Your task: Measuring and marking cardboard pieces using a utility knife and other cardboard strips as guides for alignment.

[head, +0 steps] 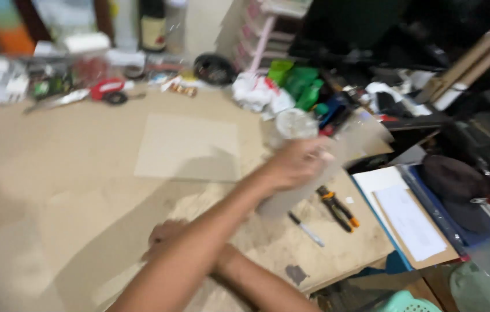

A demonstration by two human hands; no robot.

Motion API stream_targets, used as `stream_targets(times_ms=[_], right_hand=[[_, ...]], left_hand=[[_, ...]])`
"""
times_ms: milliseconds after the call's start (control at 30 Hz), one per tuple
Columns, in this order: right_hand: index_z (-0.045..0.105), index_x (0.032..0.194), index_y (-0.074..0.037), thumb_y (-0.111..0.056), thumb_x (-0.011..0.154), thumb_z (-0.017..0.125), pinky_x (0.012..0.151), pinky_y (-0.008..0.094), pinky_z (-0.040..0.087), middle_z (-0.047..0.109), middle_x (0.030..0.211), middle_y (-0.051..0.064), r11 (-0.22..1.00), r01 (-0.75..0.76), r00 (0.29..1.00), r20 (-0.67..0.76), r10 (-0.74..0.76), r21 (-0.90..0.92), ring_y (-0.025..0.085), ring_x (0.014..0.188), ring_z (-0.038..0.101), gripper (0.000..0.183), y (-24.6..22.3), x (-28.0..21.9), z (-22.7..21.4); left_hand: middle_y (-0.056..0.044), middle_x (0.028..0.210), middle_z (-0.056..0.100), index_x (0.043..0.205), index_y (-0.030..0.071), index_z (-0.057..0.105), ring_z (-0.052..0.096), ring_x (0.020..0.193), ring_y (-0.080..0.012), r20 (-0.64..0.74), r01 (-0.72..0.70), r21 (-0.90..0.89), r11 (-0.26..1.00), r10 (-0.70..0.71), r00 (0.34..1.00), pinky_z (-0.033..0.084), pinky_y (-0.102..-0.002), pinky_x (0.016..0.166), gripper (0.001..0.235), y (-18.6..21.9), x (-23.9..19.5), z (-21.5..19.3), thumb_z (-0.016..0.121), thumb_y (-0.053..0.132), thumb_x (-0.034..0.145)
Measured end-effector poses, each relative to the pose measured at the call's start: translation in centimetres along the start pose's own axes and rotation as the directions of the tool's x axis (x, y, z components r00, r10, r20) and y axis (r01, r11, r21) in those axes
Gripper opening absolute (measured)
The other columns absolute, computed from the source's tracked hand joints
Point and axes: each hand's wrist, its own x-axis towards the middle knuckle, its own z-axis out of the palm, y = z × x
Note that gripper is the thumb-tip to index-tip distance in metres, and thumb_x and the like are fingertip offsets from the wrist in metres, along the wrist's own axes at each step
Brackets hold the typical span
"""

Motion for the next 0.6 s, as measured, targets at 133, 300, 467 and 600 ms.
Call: stream_targets(times_ms=[133, 300, 467, 600], right_hand=[[0.057, 0.086, -0.011, -0.027, 0.082, 0.059, 0.072, 0.043, 0.041, 0.059, 0.083, 0.008, 0.91, 0.412, 0.869, -0.284, -0.404, -0.035, 0.03, 0.08, 0.055, 0.016, -1.4, -5.0, -2.6], [0.045, 0.07, -0.013, -0.011, 0.084, 0.053, 0.06, 0.037, 0.033, 0.044, 0.061, -0.002, 0.709, 0.703, 0.64, -0.397, -0.658, -0.043, 0.021, 0.058, 0.04, 0.016, -3.1, -7.1, -3.5], [0.074, 0.11, -0.014, -0.022, 0.096, 0.061, 0.079, 0.041, 0.05, 0.073, 0.109, 0.007, 0.638, 0.77, 0.561, -0.44, -0.701, -0.035, 0.028, 0.089, 0.066, 0.02, -2.7, -6.2, -3.2], [0.077, 0.105, -0.012, -0.015, 0.091, 0.072, 0.061, 0.037, 0.043, 0.06, 0.068, 0.006, 0.779, 0.625, 0.743, -0.342, -0.575, 0.048, 0.025, 0.059, 0.055, 0.014, -3.5, -7.2, -3.8]], left_hand=[[-0.006, 0.13, 0.073, 0.134, 0.006, 0.066, 0.071, 0.114, -0.0173, -0.138, 0.02, -0.041, 0.999, -0.025, 0.99, 0.054, -0.031, 0.09, 0.043, 8.3, -5.9, -6.6, 0.058, 0.028, 0.098], [-0.005, 0.101, 0.079, 0.126, 0.008, 0.072, 0.072, 0.083, -0.013, -0.196, 0.314, -0.407, 0.858, -0.418, 0.887, 0.06, -0.03, 0.064, 0.035, 8.3, -11.6, -9.3, 0.064, 0.025, 0.096], [-0.003, 0.096, 0.076, 0.119, 0.008, 0.071, 0.07, 0.08, -0.0118, -0.227, 0.308, -0.477, 0.823, -0.453, 0.862, 0.061, -0.03, 0.066, 0.029, 7.9, -13.8, -10.4, 0.066, 0.024, 0.096], [-0.001, 0.088, 0.073, 0.114, 0.008, 0.071, 0.067, 0.077, -0.0093, -0.247, 0.275, -0.495, 0.824, -0.436, 0.865, 0.062, -0.031, 0.066, 0.027, 7.7, -14.7, -10.7, 0.068, 0.027, 0.096]])
